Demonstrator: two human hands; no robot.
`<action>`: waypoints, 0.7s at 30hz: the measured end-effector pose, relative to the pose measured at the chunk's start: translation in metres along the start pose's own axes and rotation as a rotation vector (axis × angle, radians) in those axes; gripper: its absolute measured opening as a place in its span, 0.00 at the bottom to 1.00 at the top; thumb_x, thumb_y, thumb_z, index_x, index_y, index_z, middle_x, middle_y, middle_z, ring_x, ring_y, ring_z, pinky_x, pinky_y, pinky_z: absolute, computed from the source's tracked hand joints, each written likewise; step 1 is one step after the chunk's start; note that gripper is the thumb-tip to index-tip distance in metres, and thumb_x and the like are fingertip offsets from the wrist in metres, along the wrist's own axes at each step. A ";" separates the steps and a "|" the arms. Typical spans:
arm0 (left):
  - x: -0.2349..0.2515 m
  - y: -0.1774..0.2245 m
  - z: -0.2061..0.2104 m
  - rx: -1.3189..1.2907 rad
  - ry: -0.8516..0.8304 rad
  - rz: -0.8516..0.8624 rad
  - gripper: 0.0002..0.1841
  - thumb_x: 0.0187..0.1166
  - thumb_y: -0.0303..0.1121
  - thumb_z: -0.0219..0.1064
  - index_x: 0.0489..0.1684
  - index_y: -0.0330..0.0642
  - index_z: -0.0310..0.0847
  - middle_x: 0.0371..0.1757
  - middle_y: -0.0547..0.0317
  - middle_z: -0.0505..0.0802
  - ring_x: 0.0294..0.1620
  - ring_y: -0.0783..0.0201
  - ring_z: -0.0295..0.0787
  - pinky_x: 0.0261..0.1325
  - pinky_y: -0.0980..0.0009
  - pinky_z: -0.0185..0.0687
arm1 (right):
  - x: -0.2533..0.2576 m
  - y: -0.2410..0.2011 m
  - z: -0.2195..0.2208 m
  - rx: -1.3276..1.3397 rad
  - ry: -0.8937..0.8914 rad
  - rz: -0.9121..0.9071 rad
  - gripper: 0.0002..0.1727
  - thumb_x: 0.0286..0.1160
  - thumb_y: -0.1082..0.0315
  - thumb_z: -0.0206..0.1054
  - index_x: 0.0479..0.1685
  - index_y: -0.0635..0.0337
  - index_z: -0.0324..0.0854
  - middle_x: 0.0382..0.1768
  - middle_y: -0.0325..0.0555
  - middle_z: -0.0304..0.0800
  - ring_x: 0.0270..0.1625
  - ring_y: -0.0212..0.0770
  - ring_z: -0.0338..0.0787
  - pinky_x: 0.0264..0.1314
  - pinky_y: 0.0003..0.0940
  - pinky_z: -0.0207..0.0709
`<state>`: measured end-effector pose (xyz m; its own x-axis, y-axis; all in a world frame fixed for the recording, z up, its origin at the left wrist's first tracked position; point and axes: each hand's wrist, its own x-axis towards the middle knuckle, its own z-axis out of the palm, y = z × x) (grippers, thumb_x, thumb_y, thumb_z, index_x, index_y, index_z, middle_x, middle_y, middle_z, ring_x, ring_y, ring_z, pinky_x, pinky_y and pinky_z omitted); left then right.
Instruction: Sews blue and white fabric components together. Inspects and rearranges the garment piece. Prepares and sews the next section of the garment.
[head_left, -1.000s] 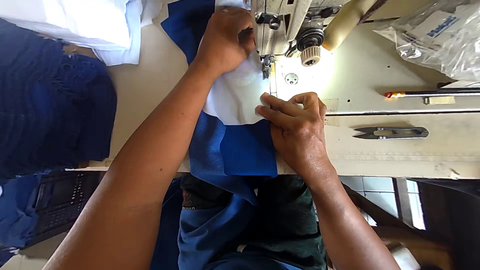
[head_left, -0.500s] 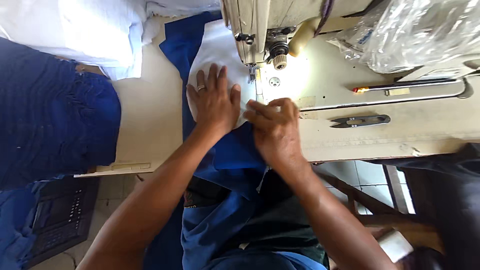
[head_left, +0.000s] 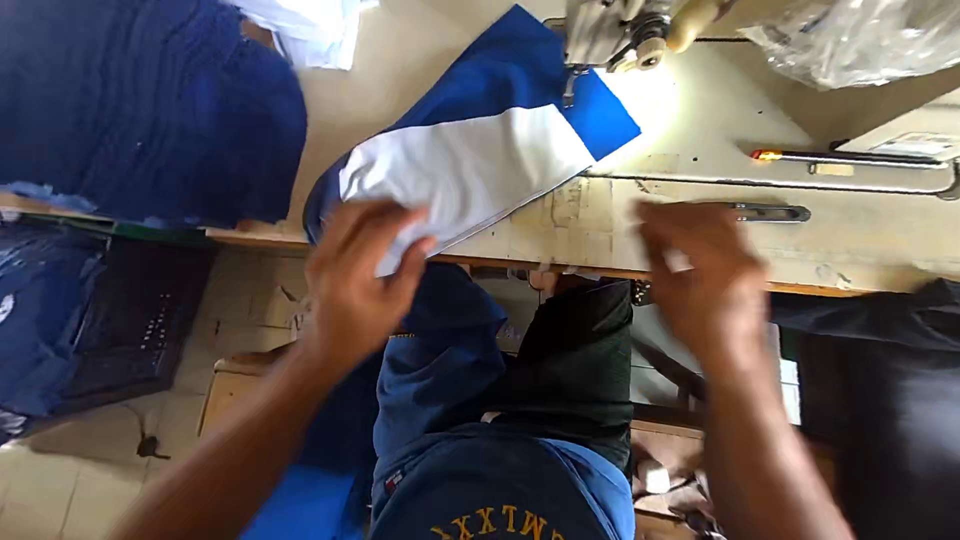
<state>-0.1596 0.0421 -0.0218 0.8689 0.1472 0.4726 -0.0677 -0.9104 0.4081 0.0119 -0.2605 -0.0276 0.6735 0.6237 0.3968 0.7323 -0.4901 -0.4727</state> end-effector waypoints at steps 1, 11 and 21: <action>-0.024 0.019 0.012 -0.179 0.018 -0.201 0.13 0.86 0.33 0.65 0.55 0.34 0.89 0.50 0.55 0.95 0.49 0.67 0.93 0.54 0.68 0.91 | -0.004 0.026 -0.018 -0.093 -0.041 0.067 0.20 0.89 0.67 0.57 0.71 0.69 0.82 0.70 0.62 0.86 0.77 0.62 0.81 0.81 0.56 0.71; -0.030 0.031 0.073 -1.182 0.330 -1.169 0.17 0.89 0.47 0.62 0.47 0.43 0.88 0.40 0.62 0.97 0.32 0.65 0.96 0.36 0.65 0.96 | -0.009 0.073 -0.017 -0.251 0.009 0.214 0.23 0.94 0.62 0.48 0.62 0.74 0.81 0.60 0.74 0.84 0.66 0.73 0.82 0.71 0.67 0.71; -0.066 0.018 0.072 -1.010 0.372 -1.004 0.13 0.87 0.38 0.66 0.58 0.38 0.84 0.49 0.52 0.98 0.42 0.56 0.99 0.48 0.60 0.98 | -0.044 -0.075 0.115 0.800 -0.398 0.374 0.19 0.93 0.57 0.53 0.56 0.60 0.86 0.29 0.38 0.86 0.24 0.29 0.81 0.26 0.29 0.80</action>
<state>-0.1831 -0.0114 -0.1020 0.5942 0.7716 -0.2269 0.0324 0.2589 0.9654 -0.0841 -0.1808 -0.0994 0.6582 0.7442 -0.1137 0.0939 -0.2310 -0.9684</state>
